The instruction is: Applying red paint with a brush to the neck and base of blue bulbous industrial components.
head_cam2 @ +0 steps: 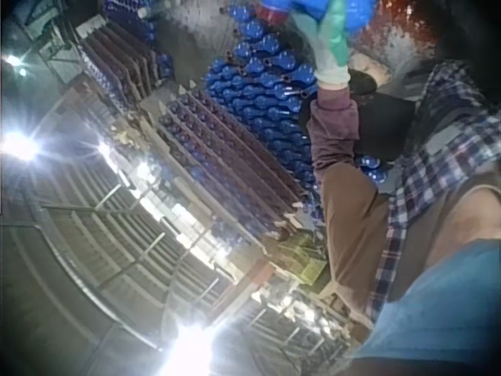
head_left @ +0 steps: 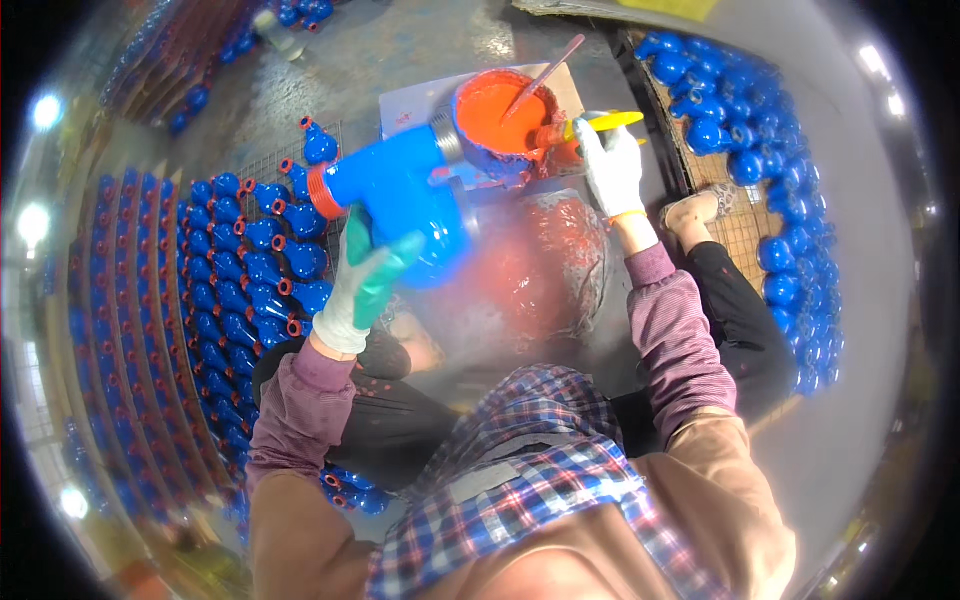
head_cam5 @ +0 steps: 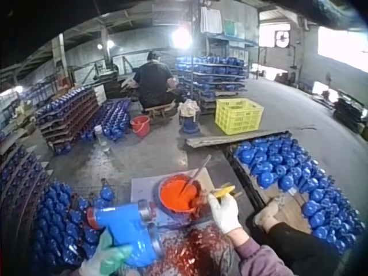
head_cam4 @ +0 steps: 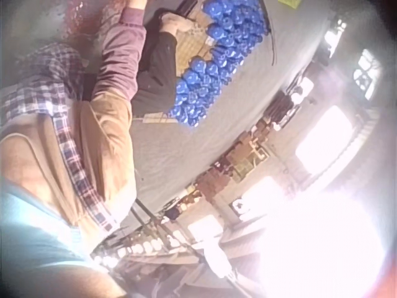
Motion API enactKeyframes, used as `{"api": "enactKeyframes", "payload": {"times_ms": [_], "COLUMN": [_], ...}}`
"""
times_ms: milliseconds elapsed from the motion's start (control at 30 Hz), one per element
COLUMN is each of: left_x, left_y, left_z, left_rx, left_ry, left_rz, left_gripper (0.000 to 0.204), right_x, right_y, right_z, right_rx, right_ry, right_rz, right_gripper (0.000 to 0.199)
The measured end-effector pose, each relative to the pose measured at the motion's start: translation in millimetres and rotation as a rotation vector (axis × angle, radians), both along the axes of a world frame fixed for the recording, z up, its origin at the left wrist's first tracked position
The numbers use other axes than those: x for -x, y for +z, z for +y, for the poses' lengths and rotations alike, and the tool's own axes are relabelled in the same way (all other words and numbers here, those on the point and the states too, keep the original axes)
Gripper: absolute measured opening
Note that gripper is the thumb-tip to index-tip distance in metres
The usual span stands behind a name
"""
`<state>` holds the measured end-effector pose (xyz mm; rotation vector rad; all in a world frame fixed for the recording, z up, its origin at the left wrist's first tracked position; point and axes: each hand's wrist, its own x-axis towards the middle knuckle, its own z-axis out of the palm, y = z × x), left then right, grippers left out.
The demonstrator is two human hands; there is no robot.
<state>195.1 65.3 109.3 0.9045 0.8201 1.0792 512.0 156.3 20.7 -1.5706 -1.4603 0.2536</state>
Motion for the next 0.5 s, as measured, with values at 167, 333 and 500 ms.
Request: {"api": "enactKeyframes", "payload": {"times_ms": [167,333,500], "left_x": [-9,-9,-18], "left_y": [1,0,7], "left_z": [1,-12,-28], "left_rx": [-1.032,-1.749,-1.993], "left_ry": [0.120,-0.044,-0.234], "left_rz": [0.855,1.185,1.137], "left_gripper": [0.072,0.048,0.041], "right_x": [-11,-17,3], "right_y": [2,31,70], "right_z": [-26,-52,-67], "right_rx": [0.183,0.296,0.302], "right_ry": [-0.003,0.098,0.292], "right_rz": [0.734,0.887,0.640], "right_gripper": [0.032,0.032,0.040]}}
